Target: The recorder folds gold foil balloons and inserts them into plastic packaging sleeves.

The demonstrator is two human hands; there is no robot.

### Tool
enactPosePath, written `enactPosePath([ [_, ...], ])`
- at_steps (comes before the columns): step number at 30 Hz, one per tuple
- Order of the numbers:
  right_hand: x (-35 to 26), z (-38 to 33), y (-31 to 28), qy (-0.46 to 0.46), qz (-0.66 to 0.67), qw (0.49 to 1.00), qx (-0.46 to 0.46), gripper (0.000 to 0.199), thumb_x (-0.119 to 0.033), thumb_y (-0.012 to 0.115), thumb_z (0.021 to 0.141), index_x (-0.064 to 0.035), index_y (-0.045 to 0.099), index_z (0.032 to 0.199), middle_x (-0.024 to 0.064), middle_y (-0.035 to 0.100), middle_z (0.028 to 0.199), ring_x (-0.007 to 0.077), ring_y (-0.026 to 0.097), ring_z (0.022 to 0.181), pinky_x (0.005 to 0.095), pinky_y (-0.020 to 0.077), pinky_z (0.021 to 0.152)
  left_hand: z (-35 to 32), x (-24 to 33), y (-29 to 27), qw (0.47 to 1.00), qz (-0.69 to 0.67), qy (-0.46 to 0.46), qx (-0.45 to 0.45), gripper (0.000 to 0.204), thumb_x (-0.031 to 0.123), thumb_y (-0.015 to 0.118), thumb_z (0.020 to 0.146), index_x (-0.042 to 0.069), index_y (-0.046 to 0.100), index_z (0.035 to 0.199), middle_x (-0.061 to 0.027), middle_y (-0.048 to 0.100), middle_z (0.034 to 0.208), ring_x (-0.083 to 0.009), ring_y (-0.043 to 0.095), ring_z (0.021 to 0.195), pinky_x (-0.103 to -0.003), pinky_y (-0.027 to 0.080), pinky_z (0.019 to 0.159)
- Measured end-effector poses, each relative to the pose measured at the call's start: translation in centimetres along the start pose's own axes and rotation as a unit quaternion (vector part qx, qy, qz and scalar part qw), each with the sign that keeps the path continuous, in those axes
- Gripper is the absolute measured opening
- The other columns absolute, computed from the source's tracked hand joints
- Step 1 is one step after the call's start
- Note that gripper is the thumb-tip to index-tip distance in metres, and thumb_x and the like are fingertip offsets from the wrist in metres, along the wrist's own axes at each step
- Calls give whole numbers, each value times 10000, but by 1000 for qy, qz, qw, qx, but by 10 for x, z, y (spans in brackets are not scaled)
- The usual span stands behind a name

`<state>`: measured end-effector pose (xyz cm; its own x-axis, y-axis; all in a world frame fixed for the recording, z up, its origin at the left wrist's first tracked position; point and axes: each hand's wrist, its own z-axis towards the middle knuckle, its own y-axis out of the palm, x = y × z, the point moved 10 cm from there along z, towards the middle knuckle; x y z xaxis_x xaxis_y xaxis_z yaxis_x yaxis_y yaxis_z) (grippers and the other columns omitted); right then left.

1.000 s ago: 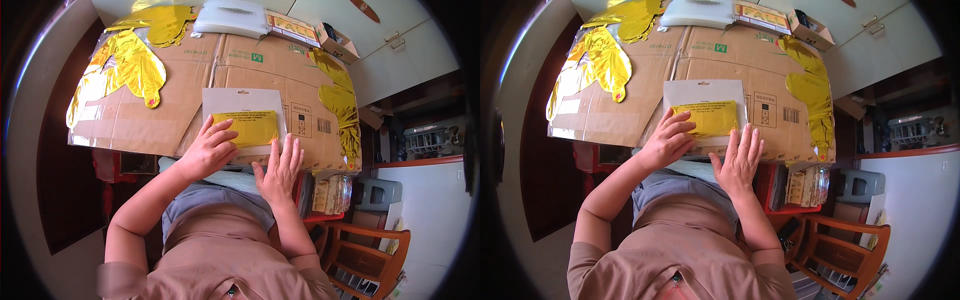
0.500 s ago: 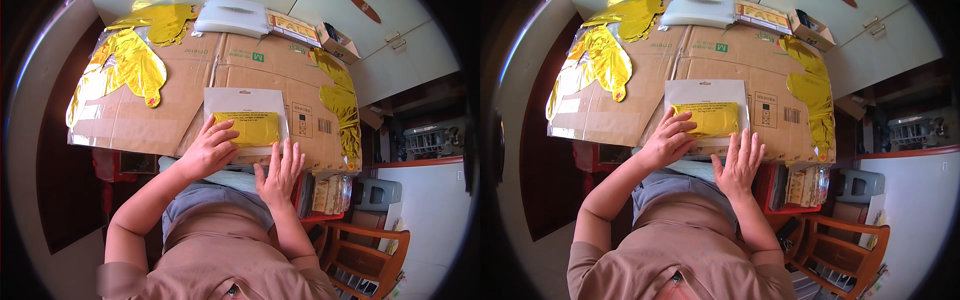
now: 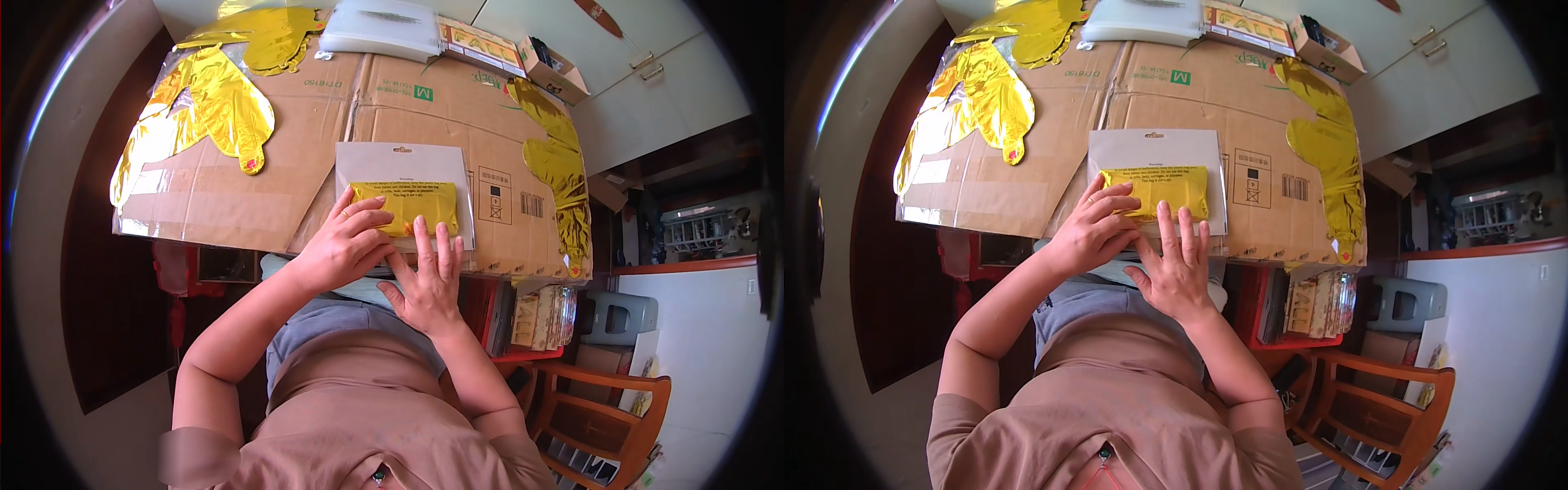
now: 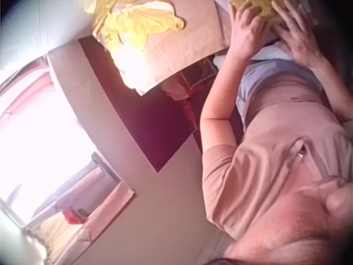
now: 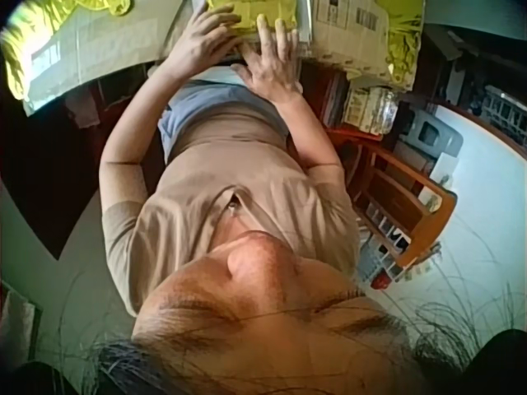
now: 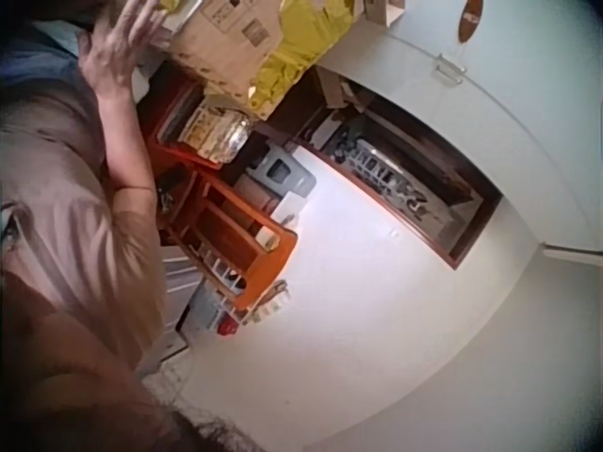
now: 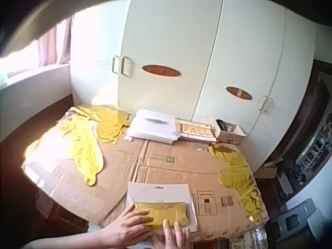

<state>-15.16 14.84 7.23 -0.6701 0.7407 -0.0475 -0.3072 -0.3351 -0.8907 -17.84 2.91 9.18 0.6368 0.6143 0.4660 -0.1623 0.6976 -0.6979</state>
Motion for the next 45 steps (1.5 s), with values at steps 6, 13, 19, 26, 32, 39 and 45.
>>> enactPosePath([
  [6, -1, 2, 0, -8, 19, 1000, 1, 539, -587, 447, 1013, -192, 674, 1300, 202, 350, 1608, 431, 249, 1500, 620, 193, 1193, 0, 0, 0, 1000, -5, 2, -2, 147, 127, 783, 834, 82, 702, 947, -88, 667, 1203, -324, 578, 1292, -582, 318, 1181],
  [13, 20, -8, -44, -20, 132, 987, 85, 264, -308, 613, 971, -91, 721, 1074, 169, 590, 1392, 379, 479, 1367, 572, 258, 1188, 2, -3, -4, 999, -27, -30, -27, 202, 164, 720, 899, 76, 658, 1070, -125, 622, 1275, -341, 529, 1334, -585, 290, 1185],
  [19, 77, 46, -31, 67, 125, 989, 36, 514, -371, 553, 1012, -23, 554, 1390, 211, 466, 1519, 387, 422, 1419, 585, 236, 1194, 16, -9, 3, 987, 100, -126, -18, 633, 378, 612, 972, 42, 423, 1474, -203, 419, 1529, -393, 320, 1487, -562, 163, 1230],
  [26, 80, 44, 35, 92, 45, 985, -141, 837, -588, 446, 1007, 3, 287, 1579, 225, 234, 1658, 370, 217, 1540, 582, 100, 1238, 5, -25, 28, 968, 187, -122, -117, 918, 592, 525, 964, -23, 247, 1585, -224, 252, 1652, -351, 222, 1550, -504, 130, 1252],
  [32, 80, 41, 38, 96, 32, 982, -162, 906, -622, 429, 998, 41, 235, 1583, 241, 199, 1665, 367, 186, 1552, 604, 62, 1234, 3, -27, 25, 964, 182, -122, -148, 1013, 660, 555, 906, -44, 259, 1571, -218, 264, 1648, -347, 221, 1550, -492, 135, 1258],
  [39, 83, 40, 37, 102, 40, 979, -174, 947, -638, 449, 983, 52, 207, 1584, 267, 194, 1656, 381, 166, 1554, 603, 43, 1235, 6, -26, 21, 968, 156, -123, -153, 1131, 754, 540, 869, -54, 200, 1584, -256, 236, 1646, -375, 210, 1549, -494, 151, 1255],
  [45, 99, 40, 17, 90, 207, 964, -142, 953, -588, 551, 969, 28, 180, 1595, 271, 252, 1633, 399, 257, 1522, 590, 90, 1237, 12, -23, 4, 980, 91, -136, -115, 1246, 687, 738, 744, -47, 181, 1582, -251, 244, 1639, -390, 217, 1541, -502, 163, 1257],
])
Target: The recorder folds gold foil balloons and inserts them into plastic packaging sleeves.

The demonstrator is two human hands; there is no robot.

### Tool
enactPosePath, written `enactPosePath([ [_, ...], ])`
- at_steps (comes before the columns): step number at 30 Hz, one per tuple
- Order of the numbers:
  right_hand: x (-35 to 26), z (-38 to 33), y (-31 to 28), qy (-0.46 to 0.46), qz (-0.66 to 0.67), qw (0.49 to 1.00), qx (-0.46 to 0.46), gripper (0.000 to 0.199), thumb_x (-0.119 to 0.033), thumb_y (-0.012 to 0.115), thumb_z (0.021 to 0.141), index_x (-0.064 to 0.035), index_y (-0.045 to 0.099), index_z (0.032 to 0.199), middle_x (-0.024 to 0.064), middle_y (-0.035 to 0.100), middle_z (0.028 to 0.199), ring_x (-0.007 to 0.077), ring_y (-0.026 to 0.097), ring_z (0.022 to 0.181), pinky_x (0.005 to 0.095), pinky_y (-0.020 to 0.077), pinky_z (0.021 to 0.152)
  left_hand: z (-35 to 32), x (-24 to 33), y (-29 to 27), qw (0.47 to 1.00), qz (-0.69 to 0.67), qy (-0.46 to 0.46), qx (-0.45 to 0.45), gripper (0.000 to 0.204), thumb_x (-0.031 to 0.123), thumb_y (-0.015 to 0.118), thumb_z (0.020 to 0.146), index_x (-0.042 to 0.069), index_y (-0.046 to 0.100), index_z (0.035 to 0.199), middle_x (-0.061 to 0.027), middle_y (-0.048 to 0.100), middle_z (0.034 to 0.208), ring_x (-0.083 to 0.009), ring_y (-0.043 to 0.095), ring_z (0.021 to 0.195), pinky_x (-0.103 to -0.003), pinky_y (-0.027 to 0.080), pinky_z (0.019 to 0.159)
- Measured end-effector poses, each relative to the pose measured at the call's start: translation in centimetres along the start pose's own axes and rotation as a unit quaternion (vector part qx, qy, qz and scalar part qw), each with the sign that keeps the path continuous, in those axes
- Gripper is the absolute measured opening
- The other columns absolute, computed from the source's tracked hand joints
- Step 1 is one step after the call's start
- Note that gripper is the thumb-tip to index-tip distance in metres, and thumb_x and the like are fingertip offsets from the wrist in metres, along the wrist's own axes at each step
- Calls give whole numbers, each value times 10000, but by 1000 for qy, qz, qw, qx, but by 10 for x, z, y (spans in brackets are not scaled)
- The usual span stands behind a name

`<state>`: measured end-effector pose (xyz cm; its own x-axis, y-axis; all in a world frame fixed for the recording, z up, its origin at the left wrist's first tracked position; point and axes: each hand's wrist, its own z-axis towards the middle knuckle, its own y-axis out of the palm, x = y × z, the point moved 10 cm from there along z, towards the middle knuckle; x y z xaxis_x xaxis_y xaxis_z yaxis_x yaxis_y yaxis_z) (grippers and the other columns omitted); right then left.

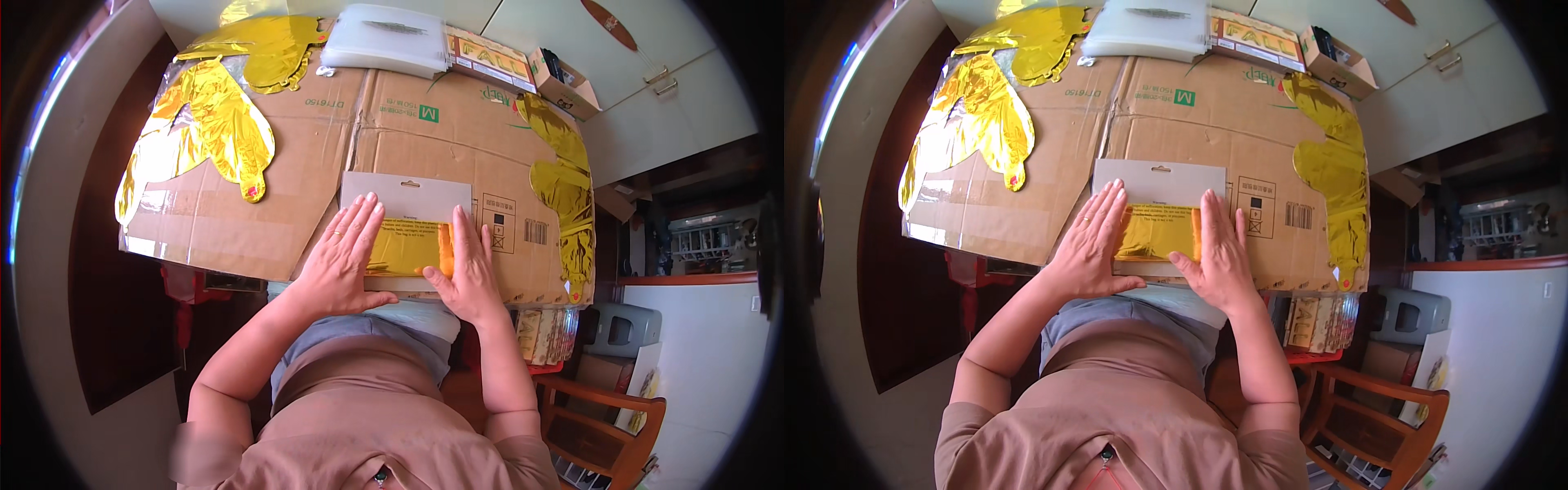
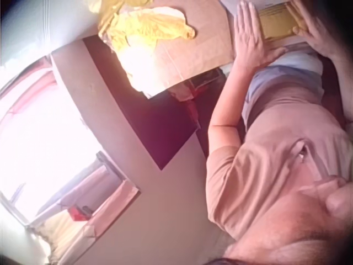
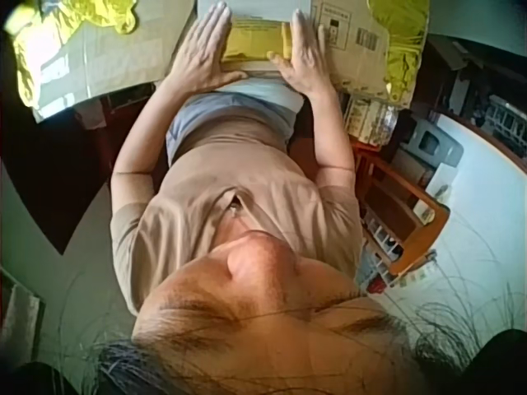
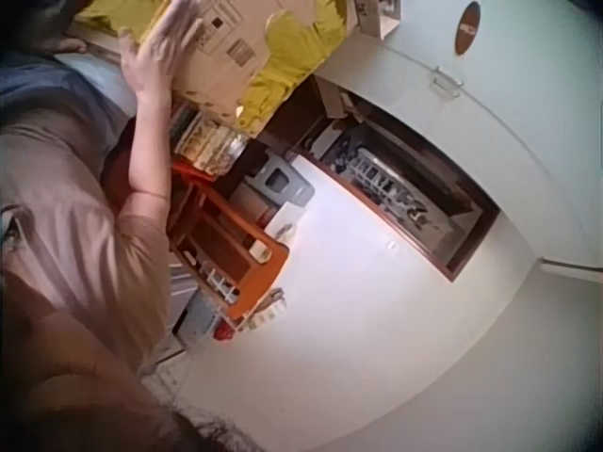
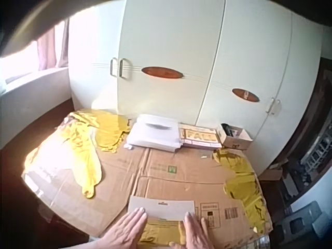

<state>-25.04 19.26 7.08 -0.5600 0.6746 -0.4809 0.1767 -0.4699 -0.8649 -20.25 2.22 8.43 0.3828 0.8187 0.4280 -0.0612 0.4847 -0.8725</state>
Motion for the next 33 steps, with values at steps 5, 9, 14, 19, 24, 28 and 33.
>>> enactPosePath([
  [5, 5, -19, -32, -23, 27, 993, 113, 797, -456, 598, 993, 35, 308, 1550, 248, 458, 1518, 386, 445, 1421, 595, 229, 1201, -15, -9, -24, 999, -25, -25, 38, 1233, 532, 858, 686, -26, 215, 1578, -242, 280, 1623, -397, 240, 1529, -511, 163, 1256],
  [9, 12, -48, -42, 19, 13, 989, 149, 701, -407, 625, 987, 35, 428, 1494, 237, 532, 1458, 376, 504, 1375, 593, 269, 1185, -47, -23, -36, 997, -13, -71, 41, 1199, 521, 841, 726, -17, 200, 1586, -234, 290, 1622, -412, 237, 1528, -531, 161, 1251],
  [14, 8, -68, -39, 19, -30, 990, 140, 677, -368, 667, 965, 13, 454, 1484, 219, 532, 1469, 363, 506, 1379, 591, 257, 1193, -68, -24, -35, 996, -11, -80, 38, 1074, 440, 822, 774, 29, 254, 1588, -213, 309, 1621, -412, 247, 1526, -557, 175, 1241],
  [19, -5, -56, -40, -10, -57, 992, 115, 632, -354, 705, 930, -4, 535, 1427, 187, 550, 1461, 349, 512, 1376, 586, 258, 1196, -46, -9, -38, 998, -2, -52, 23, 928, 387, 790, 820, 51, 344, 1560, -206, 322, 1615, -413, 247, 1525, -567, 169, 1238],
  [24, -11, -51, -22, -28, -114, 991, 65, 590, -278, 764, 855, -21, 605, 1362, 166, 557, 1454, 329, 508, 1377, 580, 265, 1199, -4, 25, -25, 999, -31, 19, -15, 912, 460, 708, 884, 34, 298, 1577, -204, 295, 1634, -405, 236, 1531, -557, 147, 1243],
  [28, -11, -51, -20, -17, -114, 991, 74, 583, -285, 760, 859, -33, 605, 1362, 154, 561, 1453, 334, 495, 1386, 584, 254, 1202, 13, 36, 4, 996, 3, 73, -56, 902, 528, 620, 926, 7, 281, 1580, -186, 285, 1648, -359, 248, 1537, -527, 151, 1249],
  [33, -6, -51, -22, -10, -135, 988, 70, 545, -379, 702, 914, -75, 627, 1360, 99, 570, 1466, 330, 483, 1397, 599, 222, 1206, 15, 19, 23, 990, 60, 84, -98, 896, 588, 555, 936, 15, 298, 1577, -183, 295, 1647, -345, 262, 1534, -519, 156, 1250],
])
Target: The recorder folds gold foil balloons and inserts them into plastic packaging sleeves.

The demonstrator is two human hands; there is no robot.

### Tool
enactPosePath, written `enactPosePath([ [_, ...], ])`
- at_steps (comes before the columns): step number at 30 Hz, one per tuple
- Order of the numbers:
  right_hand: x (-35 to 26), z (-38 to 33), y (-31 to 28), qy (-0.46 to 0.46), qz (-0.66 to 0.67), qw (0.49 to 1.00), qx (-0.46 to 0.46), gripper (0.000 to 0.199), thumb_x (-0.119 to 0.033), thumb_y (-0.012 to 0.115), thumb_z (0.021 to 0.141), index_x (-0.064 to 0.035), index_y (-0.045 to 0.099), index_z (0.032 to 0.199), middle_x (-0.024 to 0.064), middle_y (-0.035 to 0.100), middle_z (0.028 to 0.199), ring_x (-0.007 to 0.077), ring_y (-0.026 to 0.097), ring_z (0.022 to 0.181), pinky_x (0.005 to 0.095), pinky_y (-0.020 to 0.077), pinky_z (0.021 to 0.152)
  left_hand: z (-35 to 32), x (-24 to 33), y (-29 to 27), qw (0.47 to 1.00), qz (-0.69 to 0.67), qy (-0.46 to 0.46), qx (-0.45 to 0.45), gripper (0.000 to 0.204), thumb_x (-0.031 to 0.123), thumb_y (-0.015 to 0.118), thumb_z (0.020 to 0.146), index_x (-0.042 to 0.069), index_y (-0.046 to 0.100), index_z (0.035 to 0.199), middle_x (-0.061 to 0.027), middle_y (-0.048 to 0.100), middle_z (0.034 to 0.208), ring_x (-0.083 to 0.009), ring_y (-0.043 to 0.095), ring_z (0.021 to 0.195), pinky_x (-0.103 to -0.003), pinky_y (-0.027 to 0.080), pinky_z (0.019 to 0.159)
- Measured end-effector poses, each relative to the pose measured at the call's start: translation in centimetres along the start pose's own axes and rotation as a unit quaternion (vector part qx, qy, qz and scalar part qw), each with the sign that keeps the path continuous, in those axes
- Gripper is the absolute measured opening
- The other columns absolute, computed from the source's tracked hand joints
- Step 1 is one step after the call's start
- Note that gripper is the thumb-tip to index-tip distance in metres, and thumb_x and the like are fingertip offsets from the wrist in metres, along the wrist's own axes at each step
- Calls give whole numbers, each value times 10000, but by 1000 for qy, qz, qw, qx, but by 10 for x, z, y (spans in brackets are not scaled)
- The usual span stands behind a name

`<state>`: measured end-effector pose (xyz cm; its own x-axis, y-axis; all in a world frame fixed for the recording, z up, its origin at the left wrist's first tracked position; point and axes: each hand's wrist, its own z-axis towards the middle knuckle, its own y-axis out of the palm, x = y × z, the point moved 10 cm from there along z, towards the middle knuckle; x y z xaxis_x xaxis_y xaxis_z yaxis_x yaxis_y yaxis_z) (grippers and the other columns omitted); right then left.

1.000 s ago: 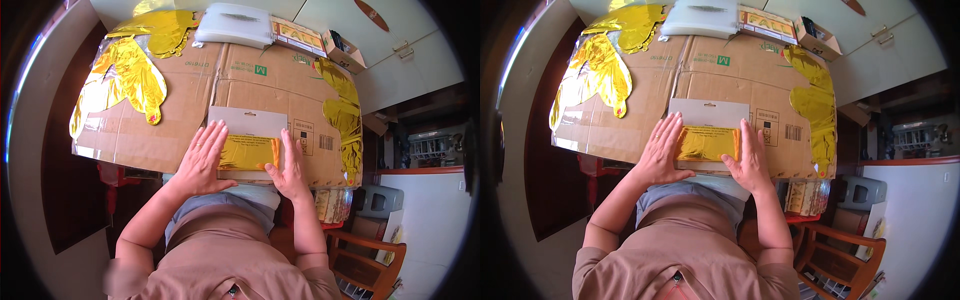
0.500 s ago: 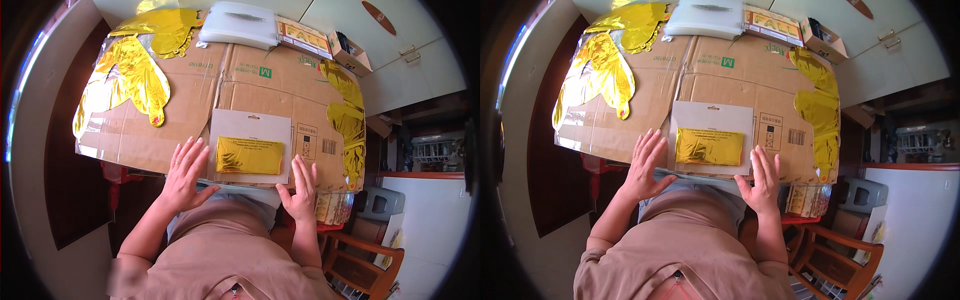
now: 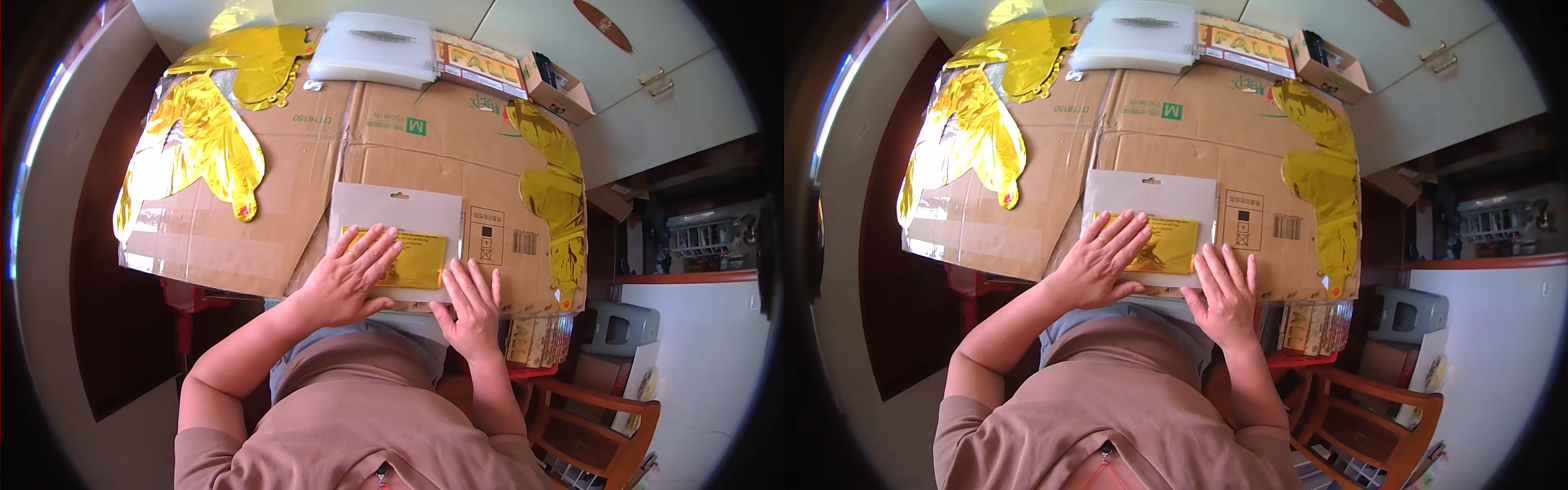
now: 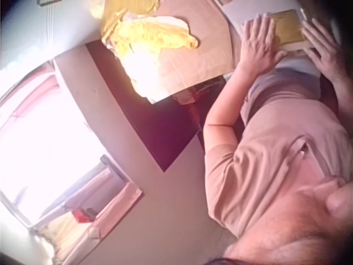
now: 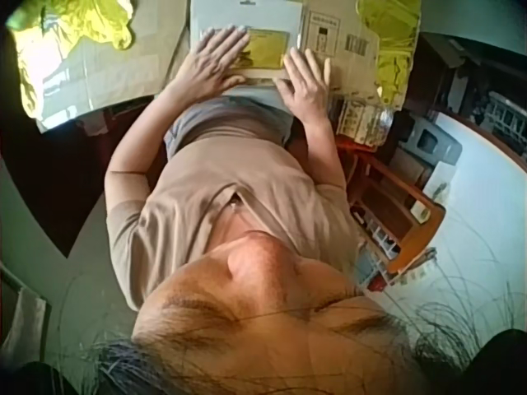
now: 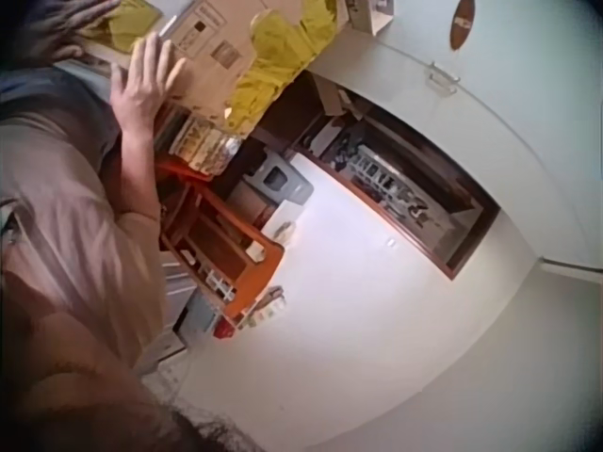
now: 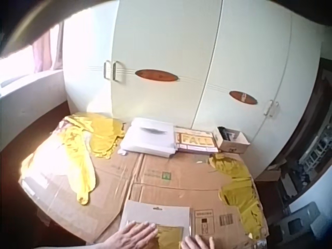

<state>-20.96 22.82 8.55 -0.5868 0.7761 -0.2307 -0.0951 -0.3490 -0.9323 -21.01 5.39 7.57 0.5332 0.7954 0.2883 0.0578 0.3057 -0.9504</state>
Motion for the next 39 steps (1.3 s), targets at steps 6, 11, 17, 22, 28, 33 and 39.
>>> enactPosePath([
  [6, 18, 7, -2, 3, 44, 998, -39, 466, -390, 707, 916, -157, 682, 1319, 30, 572, 1481, 311, 458, 1422, 617, 181, 1214, 2, -3, 4, 1000, 1, -9, 1, 844, 591, 549, 946, 65, 341, 1572, -179, 312, 1639, -354, 273, 1528, -542, 172, 1237],
  [11, 88, 72, -49, 42, 288, 955, -52, 231, -230, 726, 933, -101, 761, 1122, 88, 756, 1153, 248, 700, 1127, 498, 414, 1124, 4, -2, -1, 999, 37, -24, -26, 752, 598, 551, 945, 184, 407, 1557, -197, 335, 1619, -382, 284, 1511, -550, 177, 1229],
  [17, 331, 233, -125, 221, 170, 950, 143, 256, -218, 704, 933, 34, 743, 937, 118, 759, 828, 177, 708, 776, 327, 535, 729, 18, 5, -10, 999, 31, -8, -39, 801, 597, 640, 883, 166, 436, 1526, -215, 370, 1584, -403, 354, 1462, -595, 263, 1174],
  [22, 478, 314, -131, 338, -64, 930, 129, 215, -192, 687, 869, -15, 768, 961, 203, 746, 951, 362, 728, 938, 434, 562, 844, 21, 0, -24, 999, -35, 6, 16, 808, 605, 707, 828, 139, 500, 1455, -207, 445, 1509, -426, 423, 1391, -630, 326, 1110],
  [28, 485, 394, -50, 291, -135, 944, -79, 304, -53, 692, 818, -70, 753, 1116, 223, 682, 1230, 367, 670, 1127, 418, 535, 1008, 9, -9, -13, 999, -8, 10, 32, 485, 415, 662, 904, 137, 641, 1301, -148, 540, 1409, -353, 475, 1362, -590, 344, 1122],
  [33, 507, 406, -23, 277, -241, 916, -160, 216, -76, 664, 813, -54, 780, 994, 201, 730, 1049, 336, 711, 1017, 409, 562, 904, 4, -16, -1, 998, 13, 22, 52, 380, 226, 642, 857, 195, 708, 1229, -123, 549, 1388, -333, 477, 1348, -568, 324, 1160],
  [39, 459, 420, -63, 239, -318, 905, -152, 250, -76, 650, 886, -36, 748, 1112, 193, 710, 1196, 371, 676, 1130, 465, 558, 939, 7, -16, -5, 998, -7, 10, 57, 379, 291, 640, 880, 175, 699, 1236, -130, 543, 1394, -347, 477, 1340, -573, 326, 1157],
])
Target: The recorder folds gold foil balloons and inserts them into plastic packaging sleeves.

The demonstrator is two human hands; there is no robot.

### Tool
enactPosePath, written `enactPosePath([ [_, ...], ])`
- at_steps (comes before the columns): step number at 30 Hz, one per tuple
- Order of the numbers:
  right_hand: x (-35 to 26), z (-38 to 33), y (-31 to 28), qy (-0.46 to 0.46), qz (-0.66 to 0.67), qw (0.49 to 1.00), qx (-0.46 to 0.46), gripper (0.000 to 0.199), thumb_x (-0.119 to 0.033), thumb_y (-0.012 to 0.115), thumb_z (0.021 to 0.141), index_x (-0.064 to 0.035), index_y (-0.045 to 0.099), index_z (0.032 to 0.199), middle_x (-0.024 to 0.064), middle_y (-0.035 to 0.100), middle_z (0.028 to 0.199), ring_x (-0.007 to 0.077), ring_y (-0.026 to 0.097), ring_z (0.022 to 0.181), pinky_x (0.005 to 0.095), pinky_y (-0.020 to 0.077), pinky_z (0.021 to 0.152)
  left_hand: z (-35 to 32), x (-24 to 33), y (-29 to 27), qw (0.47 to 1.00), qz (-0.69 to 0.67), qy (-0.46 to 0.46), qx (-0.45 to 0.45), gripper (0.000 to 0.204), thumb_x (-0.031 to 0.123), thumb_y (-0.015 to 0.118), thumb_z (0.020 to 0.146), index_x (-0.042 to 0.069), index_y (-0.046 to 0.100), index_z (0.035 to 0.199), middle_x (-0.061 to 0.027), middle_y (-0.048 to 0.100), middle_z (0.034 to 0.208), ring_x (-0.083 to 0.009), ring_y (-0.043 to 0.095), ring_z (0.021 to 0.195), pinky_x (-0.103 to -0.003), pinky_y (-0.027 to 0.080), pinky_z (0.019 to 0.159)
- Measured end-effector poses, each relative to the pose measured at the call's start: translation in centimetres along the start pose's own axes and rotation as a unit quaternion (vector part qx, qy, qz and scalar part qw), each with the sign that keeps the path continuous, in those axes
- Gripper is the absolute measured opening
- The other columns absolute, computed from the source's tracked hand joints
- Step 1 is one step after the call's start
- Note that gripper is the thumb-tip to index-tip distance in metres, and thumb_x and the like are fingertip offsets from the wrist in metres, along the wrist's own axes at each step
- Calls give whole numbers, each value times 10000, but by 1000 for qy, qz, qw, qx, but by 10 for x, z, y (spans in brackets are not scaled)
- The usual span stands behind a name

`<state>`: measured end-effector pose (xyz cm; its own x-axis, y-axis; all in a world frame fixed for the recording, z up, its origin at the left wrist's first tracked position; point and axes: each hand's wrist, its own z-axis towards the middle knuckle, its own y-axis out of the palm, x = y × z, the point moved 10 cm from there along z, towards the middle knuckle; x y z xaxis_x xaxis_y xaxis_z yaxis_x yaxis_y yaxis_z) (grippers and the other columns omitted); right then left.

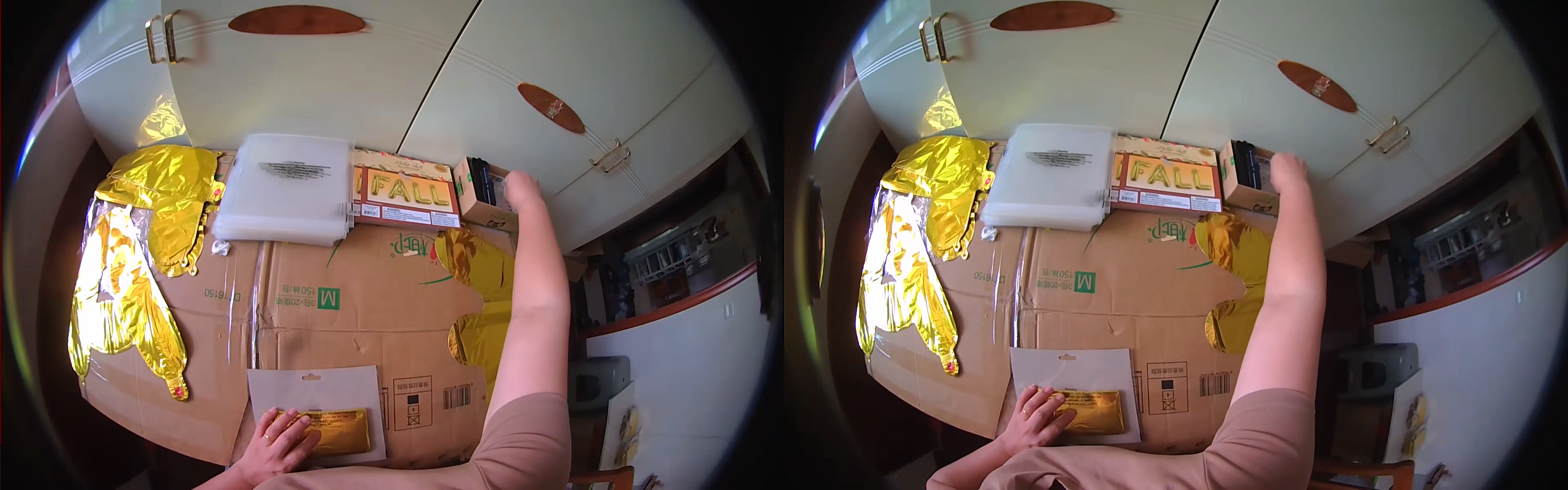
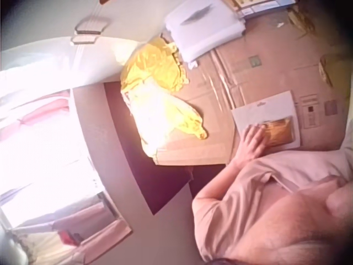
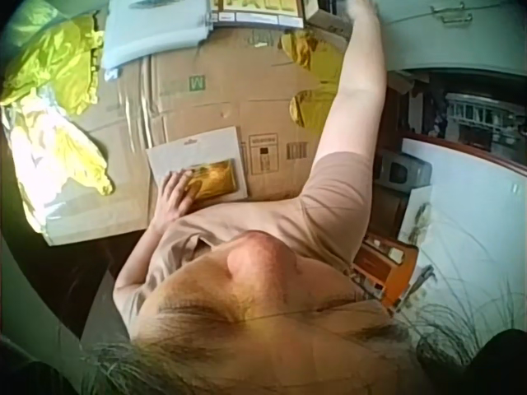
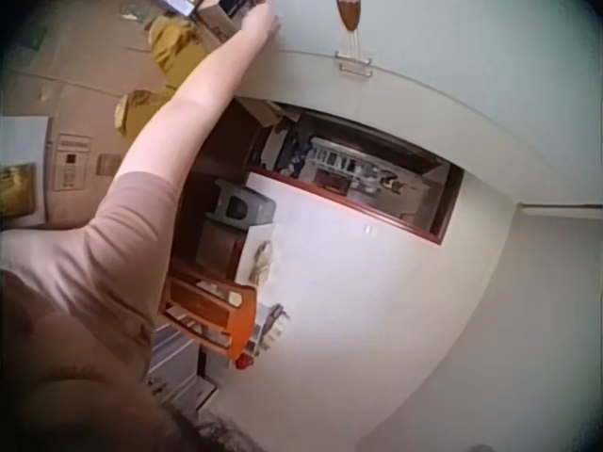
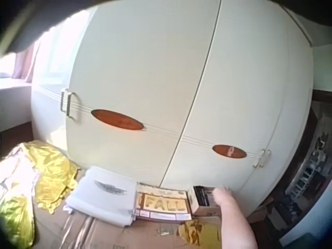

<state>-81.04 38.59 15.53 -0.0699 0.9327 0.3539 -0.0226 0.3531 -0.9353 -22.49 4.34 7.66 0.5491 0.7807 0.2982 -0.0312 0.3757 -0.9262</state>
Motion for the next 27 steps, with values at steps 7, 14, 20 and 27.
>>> enactPosePath([
  [7, 40, -72, -81, 62, -16, 994, 89, 233, -173, 591, 948, -56, 742, 1081, 161, 750, 1057, 356, 718, 992, 480, 563, 800, 4, 5, -17, 998, -56, -1, 24, 677, 498, 820, 747, 131, 649, 1289, -154, 551, 1399, -383, 490, 1341, -605, 352, 1121],
  [14, -89, -362, -108, -189, 496, 841, 110, 84, -67, 688, 943, 3, 690, 989, 72, 649, 881, 139, 600, 785, 289, 498, 707, -1, 12, -21, 996, -49, 28, 63, 510, 419, 810, 767, 96, 665, 1134, -132, 599, 1280, -389, 487, 1379, -645, 251, 1187],
  [20, -151, -539, -44, -159, 584, 795, 34, 113, -18, 746, 887, 0, 738, 998, 88, 668, 821, 173, 636, 699, 287, 492, 629, -5, 30, -30, 985, -33, 112, 123, 319, 215, 807, 757, 61, 661, 994, -129, 649, 1119, -332, 638, 1161, -537, 455, 1061],
  [27, -176, -618, -24, -140, 570, 805, 86, 159, -22, 747, 884, -12, 739, 1043, 109, 666, 807, 223, 655, 684, 324, 515, 625, -17, 37, -28, 976, -27, 123, 176, 262, 111, 787, 765, 31, 672, 987, -138, 665, 1127, -337, 658, 1157, -522, 481, 1055],
])
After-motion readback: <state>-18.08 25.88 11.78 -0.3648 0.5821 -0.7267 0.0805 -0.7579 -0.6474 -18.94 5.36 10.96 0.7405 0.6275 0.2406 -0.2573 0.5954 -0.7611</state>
